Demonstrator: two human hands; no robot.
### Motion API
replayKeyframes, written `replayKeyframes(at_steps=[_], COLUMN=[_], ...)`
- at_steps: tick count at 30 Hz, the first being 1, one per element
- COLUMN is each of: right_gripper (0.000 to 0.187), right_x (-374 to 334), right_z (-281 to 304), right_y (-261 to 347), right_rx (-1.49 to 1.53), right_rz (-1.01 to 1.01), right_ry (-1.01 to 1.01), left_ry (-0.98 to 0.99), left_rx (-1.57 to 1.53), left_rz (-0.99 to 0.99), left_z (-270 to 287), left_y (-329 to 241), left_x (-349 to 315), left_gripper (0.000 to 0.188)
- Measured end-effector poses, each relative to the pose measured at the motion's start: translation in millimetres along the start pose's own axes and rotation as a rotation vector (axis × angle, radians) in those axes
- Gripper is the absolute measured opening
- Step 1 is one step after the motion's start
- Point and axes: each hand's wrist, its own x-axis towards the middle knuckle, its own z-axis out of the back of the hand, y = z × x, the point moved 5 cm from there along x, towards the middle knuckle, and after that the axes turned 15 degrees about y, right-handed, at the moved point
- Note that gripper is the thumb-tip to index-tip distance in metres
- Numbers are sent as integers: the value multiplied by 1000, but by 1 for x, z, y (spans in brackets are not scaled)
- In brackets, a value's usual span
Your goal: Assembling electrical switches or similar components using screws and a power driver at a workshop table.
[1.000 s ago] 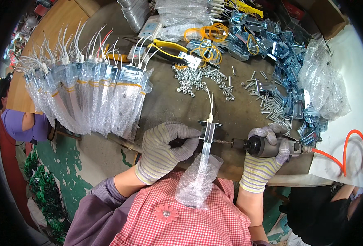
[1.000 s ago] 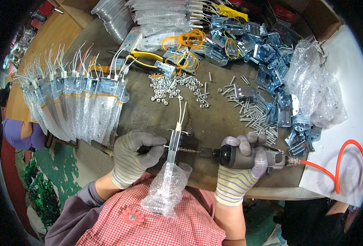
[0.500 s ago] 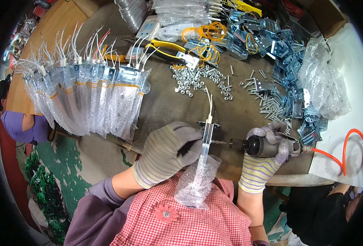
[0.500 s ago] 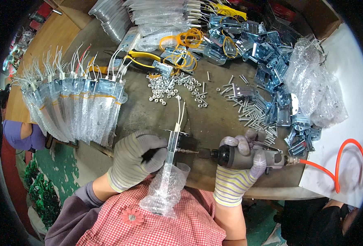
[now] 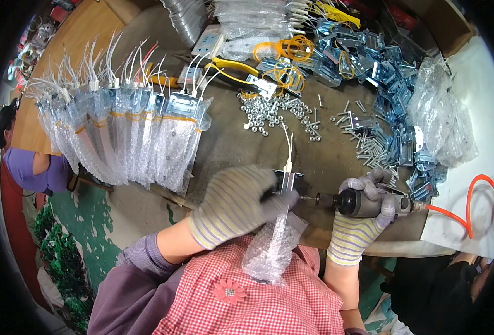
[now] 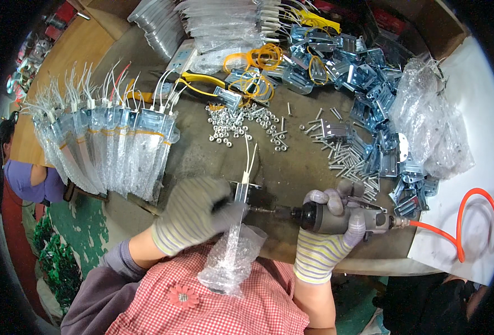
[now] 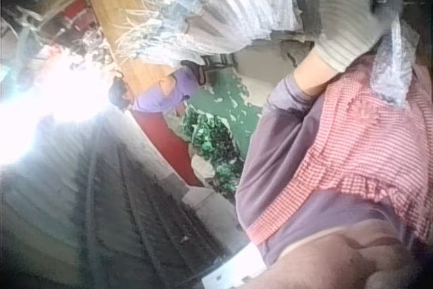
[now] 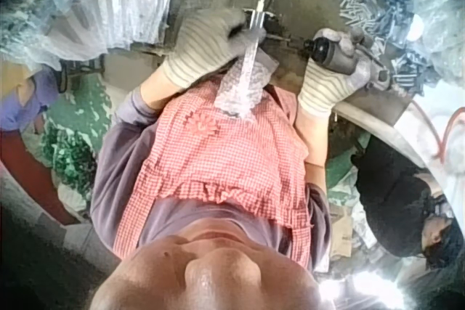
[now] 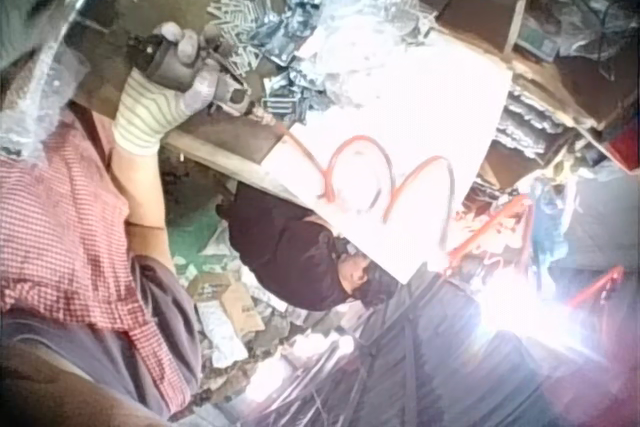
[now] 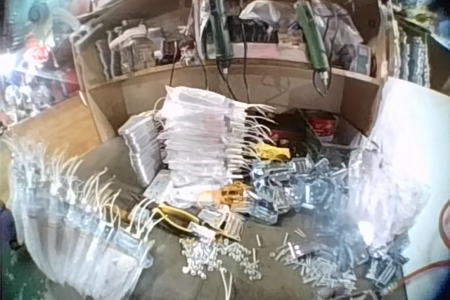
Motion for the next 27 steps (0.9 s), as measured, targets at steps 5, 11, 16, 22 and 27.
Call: replayKeyframes(at_steps=[5, 11, 16, 22, 27], right_gripper=[37, 34, 33, 35, 39], right_x=[-3, -3, -4, -2, -3], right_z=[5, 10, 8, 7, 10], right_y=[10, 14, 13, 10, 7], right_rx=[-17, -150, -290, -297, -291], right_rz=[43, 57, 50, -3, -13], right_ry=[-22, -58, -72, -36, -30], left_ry=[-444, -268, -239, -162, -192], left_rx=[178, 233, 393, 587, 663], left_rz=[143, 108, 77, 90, -102], left_z=[36, 33, 30, 34, 33], left_y=[53, 61, 46, 46, 48], left_x=[23, 35, 19, 26, 28], left_gripper=[8, 14, 14, 7, 7])
